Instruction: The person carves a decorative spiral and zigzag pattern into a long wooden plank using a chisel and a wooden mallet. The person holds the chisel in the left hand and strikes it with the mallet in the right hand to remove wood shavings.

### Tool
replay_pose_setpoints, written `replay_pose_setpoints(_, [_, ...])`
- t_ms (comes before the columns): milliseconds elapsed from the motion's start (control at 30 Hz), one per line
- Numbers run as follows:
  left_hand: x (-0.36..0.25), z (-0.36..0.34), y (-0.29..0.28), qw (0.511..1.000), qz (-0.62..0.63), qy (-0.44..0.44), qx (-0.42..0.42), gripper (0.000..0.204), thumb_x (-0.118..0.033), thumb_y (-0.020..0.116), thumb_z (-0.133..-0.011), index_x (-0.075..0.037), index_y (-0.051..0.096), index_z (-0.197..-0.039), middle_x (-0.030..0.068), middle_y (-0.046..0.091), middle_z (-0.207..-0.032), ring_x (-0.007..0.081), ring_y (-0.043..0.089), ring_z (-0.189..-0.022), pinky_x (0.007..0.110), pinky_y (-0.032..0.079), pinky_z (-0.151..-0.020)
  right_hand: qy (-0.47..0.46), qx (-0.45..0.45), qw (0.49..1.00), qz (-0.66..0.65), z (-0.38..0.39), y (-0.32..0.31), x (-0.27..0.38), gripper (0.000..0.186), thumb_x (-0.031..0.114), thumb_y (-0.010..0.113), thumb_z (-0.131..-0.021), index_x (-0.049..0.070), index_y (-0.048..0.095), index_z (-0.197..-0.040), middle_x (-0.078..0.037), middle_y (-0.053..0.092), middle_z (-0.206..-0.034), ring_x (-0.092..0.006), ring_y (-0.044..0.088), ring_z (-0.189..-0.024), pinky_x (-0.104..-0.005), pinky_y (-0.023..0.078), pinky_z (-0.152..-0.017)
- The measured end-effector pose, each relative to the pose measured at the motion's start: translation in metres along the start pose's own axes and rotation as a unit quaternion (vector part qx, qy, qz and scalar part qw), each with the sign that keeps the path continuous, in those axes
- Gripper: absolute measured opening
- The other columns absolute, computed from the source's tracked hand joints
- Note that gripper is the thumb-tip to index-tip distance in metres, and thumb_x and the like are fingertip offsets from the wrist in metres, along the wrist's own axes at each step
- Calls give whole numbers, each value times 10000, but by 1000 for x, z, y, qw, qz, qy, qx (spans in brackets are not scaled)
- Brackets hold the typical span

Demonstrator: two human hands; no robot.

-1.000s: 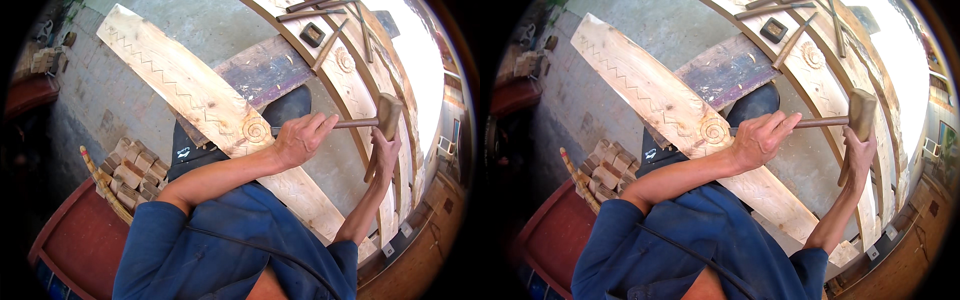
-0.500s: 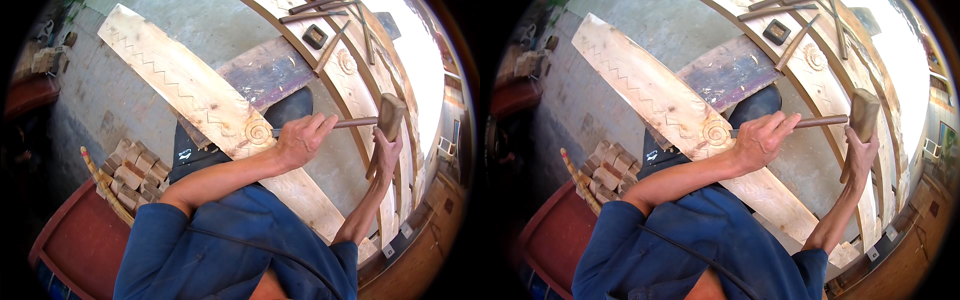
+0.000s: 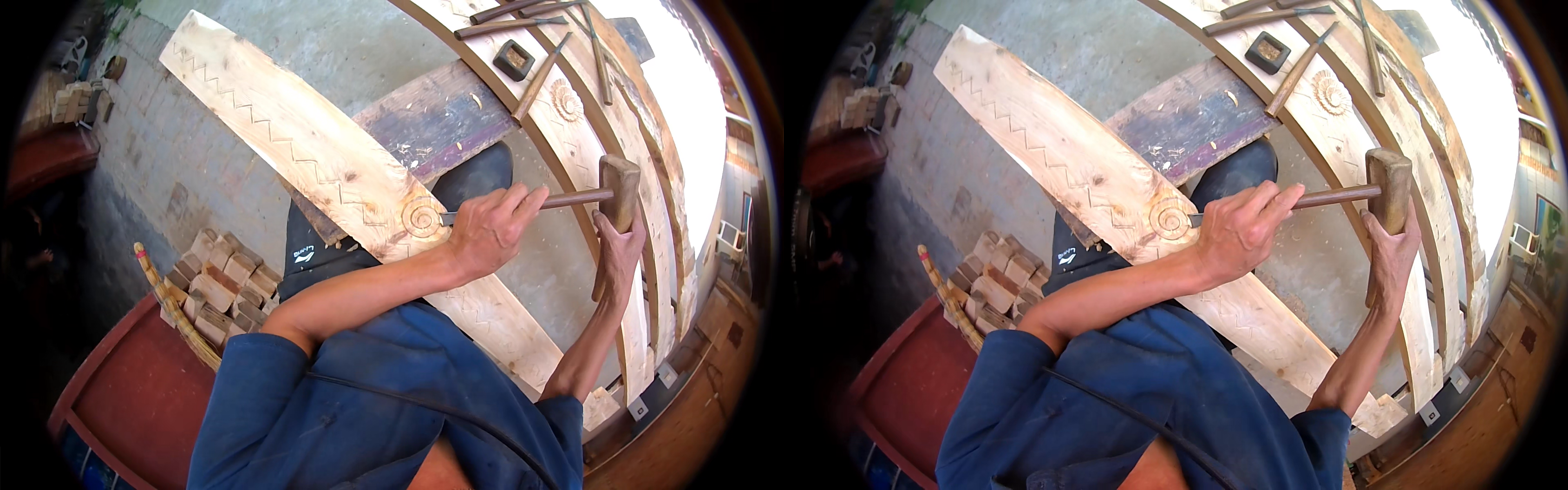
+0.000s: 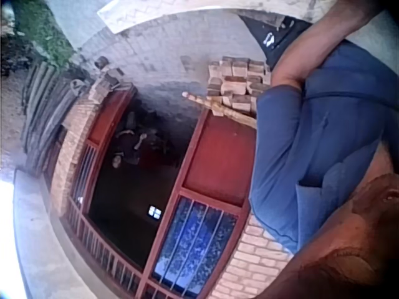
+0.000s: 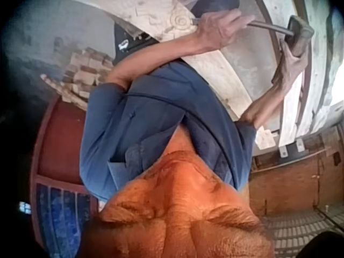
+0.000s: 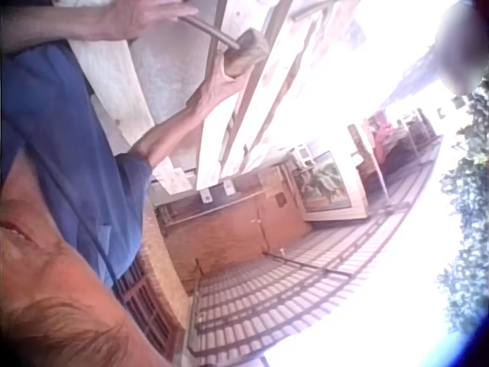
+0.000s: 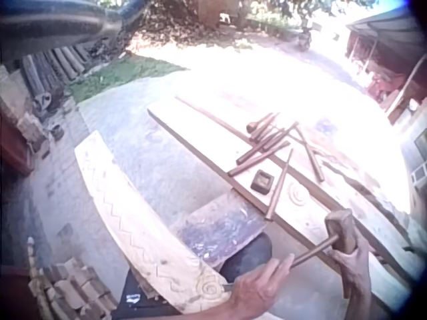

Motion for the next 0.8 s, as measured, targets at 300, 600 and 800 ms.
replay_pose_setpoints(300, [-29, 18, 10, 978, -74, 188, 58, 588, -126, 687, -821, -40, 658, -1402, 20, 551, -861, 155, 558, -664, 298, 472, -519, 2, -48, 997, -59, 1, -15, -42, 430, 140, 787, -843, 5, 677, -1236, -44, 699, -972, -111, 599, -751, -281, 480, -684])
replay_pose_setpoints(600, [-22, 9, 9, 987, -46, 146, 40, 552, -66, 701, -832, -42, 661, -1381, 43, 549, -850, 179, 571, -641, 314, 497, -513, 16, -63, 992, -107, 10, -8, -43, 373, 151, 768, -895, -1, 668, -1221, -25, 665, -904, -93, 566, -722, -269, 453, -631])
replay_pose_setpoints(800, [-16, 7, 10, 993, -21, 115, 32, 521, -40, 706, -839, -35, 667, -1359, 54, 558, -856, 197, 599, -650, 334, 514, -520, 29, -28, 998, -49, 9, -9, -38, 370, 159, 761, -903, 6, 671, -1228, -30, 672, -890, -99, 583, -739, -262, 460, -648])
Point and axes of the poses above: each hand's wrist, its own z-axis away from the middle knuckle, its own y-axis out of the palm, x = y × z, the point moved 7 cm from there along -z, towards the middle knuckle
